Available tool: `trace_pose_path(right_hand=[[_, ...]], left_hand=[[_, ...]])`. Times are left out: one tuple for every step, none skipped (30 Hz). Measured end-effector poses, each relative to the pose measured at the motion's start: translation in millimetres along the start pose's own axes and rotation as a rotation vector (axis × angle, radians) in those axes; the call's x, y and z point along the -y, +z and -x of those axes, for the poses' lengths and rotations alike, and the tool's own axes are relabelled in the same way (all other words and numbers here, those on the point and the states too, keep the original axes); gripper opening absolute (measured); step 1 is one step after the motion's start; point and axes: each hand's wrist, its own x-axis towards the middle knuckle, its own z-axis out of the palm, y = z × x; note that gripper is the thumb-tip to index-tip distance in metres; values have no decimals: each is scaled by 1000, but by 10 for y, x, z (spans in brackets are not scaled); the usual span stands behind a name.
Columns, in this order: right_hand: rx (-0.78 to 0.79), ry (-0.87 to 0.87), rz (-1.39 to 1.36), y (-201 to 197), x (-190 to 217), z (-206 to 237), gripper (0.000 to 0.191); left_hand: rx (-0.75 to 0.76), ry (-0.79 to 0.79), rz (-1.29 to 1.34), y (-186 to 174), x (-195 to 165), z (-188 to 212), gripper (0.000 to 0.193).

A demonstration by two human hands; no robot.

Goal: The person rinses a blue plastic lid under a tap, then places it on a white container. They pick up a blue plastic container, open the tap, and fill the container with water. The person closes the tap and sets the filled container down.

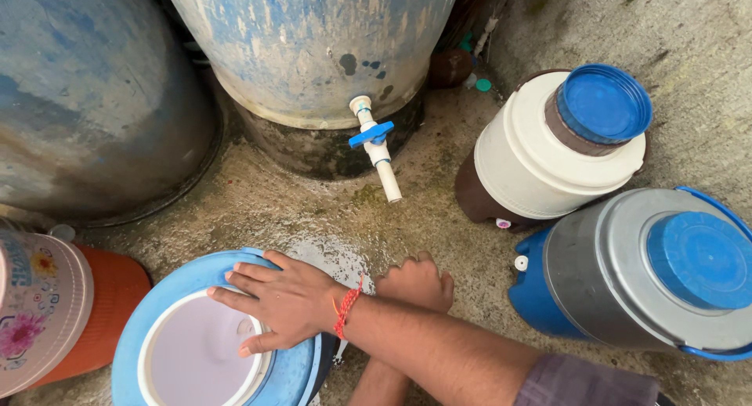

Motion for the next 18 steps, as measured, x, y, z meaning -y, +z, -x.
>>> trace_pose_path(right_hand=[[-19,-23,72,-8,13,-3,90],[-37,-45,144,-21,25,-14,88],[-55,-70,217,-41,49,-25,86],[-66,-157,168,-61,65,-33,80],[-77,-244,117,-82,94,-44,74],[-89,-332,65,-101,120,-52,70],[-27,-389,110,-118,153,-58,65],[36,-444,156,-129,186,-63,63],[99,-498,203,-135,217,-65,65],[168,-439,189,-140,242,-71,58],[238,-380,174,-137,269,-76,53],[308,-319,159,-131,293,-79,48],[274,-320,179,-122,312,-82,47],[238,-323,198,-113,329,-83,45],[202,-327,217,-102,342,-82,44],[176,-318,203,-92,351,-76,42],[151,-307,190,-85,359,-66,40],[125,-297,179,-82,363,-53,39]], left_hand=[[9,2,5,2,-10,4,39],[16,7,15,2,-20,5,39],[20,9,26,-3,-32,15,39],[22,10,36,-13,-34,11,39],[7,5,40,-30,-36,14,39],[-9,-1,44,-49,-33,12,39],[-23,-7,48,-72,-26,14,39],[-53,-2,54,-92,-20,14,39],[-83,6,59,-114,-14,10,39],[-113,14,64,-135,-9,4,39],[-115,7,67,-149,1,-1,39],[-117,1,70,-162,15,-8,39],[-118,-6,74,-165,25,-10,39],[-141,-5,65,-161,39,-8,39],[-163,-4,55,-151,54,-3,39],[-183,-1,46,-132,61,3,40],[-252,36,20,-108,64,13,40],[-323,73,-8,-80,68,27,39]])
